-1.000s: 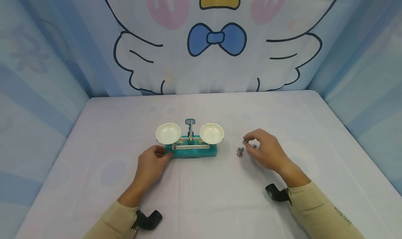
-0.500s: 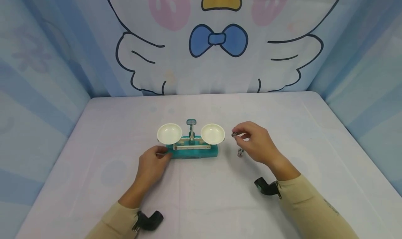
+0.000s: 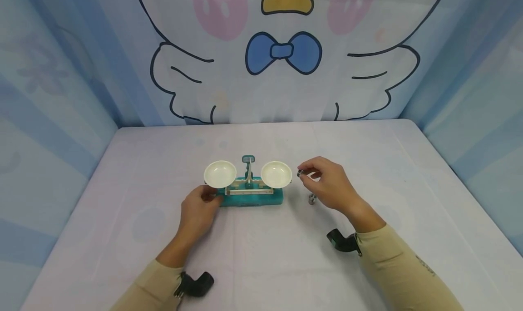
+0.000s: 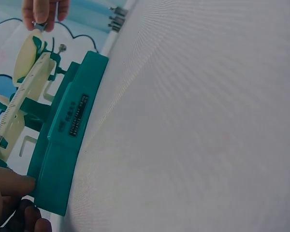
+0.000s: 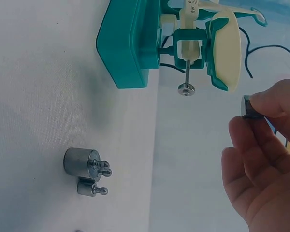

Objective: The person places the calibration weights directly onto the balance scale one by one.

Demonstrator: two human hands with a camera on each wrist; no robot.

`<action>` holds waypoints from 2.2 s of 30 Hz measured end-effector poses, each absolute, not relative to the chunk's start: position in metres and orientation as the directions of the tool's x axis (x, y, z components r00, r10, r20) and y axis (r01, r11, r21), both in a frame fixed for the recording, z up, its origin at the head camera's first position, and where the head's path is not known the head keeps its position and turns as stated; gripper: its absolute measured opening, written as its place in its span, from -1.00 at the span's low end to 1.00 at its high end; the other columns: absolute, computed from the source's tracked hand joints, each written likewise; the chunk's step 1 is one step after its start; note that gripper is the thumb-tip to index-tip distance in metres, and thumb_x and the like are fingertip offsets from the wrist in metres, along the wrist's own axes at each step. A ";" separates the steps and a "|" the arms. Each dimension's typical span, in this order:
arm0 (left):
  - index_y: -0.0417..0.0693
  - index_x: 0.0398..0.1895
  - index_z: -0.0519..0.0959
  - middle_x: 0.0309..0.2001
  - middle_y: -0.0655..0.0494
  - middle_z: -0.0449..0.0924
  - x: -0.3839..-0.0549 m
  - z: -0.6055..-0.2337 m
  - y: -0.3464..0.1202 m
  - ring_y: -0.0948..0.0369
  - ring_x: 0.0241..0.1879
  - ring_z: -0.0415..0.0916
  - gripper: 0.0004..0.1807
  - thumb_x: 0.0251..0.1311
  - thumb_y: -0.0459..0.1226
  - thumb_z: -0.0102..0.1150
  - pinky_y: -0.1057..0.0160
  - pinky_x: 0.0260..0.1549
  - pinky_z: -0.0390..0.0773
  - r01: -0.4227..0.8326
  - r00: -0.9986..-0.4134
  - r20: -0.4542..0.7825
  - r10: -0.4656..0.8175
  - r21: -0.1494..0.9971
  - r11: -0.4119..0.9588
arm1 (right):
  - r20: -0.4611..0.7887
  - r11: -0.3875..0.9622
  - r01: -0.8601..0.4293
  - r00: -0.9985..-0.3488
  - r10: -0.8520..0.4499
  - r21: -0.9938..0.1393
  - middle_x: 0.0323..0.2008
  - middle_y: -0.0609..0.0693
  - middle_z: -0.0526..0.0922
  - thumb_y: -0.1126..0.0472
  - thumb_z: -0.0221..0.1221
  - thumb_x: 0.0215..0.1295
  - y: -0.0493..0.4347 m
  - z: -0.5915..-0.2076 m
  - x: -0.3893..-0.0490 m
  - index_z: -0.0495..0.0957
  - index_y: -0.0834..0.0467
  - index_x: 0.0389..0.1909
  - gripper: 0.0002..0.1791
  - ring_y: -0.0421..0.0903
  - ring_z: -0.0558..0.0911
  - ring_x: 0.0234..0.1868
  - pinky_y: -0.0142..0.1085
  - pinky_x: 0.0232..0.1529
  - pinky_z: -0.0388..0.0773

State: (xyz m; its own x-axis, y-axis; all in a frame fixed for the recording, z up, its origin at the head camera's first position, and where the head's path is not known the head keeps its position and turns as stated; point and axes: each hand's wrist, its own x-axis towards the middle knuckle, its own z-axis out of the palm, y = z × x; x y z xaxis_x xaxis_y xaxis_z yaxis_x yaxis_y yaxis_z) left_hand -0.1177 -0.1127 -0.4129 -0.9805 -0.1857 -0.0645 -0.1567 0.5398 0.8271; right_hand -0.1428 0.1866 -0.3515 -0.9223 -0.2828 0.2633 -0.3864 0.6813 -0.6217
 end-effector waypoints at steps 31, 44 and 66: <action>-0.37 0.12 0.55 0.02 -0.24 0.60 -0.117 -0.416 -0.113 -0.07 0.03 0.53 -0.63 0.29 -0.38 0.22 -0.03 0.02 0.54 -0.116 -0.984 -0.024 -0.175 0.836 0.537 | 0.197 0.696 -0.405 -0.911 -0.362 -0.593 0.04 0.10 0.67 0.22 0.23 0.35 0.149 -0.344 -0.166 0.69 0.22 -0.02 -0.74 0.10 0.53 0.16 0.07 0.20 0.44; -0.38 0.16 0.53 0.06 -0.26 0.59 -0.116 -0.414 -0.113 -0.08 0.09 0.52 -0.61 0.34 -0.34 0.19 -0.04 0.06 0.54 -0.155 -0.983 -0.073 -0.169 0.823 0.546 | 0.198 0.673 -0.428 -0.898 -0.393 -0.603 0.00 0.09 0.69 0.23 0.22 0.34 0.139 -0.347 -0.170 0.71 0.21 -0.07 -0.77 0.12 0.51 0.13 0.07 0.18 0.42; -0.35 0.18 0.53 0.06 -0.24 0.60 -0.117 -0.417 -0.112 -0.05 0.06 0.53 -0.60 0.34 -0.31 0.18 0.00 0.02 0.56 -0.182 -0.978 -0.093 -0.187 0.820 0.543 | 0.168 0.687 -0.378 -0.920 -0.355 -0.621 0.08 0.10 0.65 0.17 0.21 0.36 0.141 -0.343 -0.169 0.66 0.22 0.00 -0.71 0.10 0.50 0.23 0.08 0.27 0.38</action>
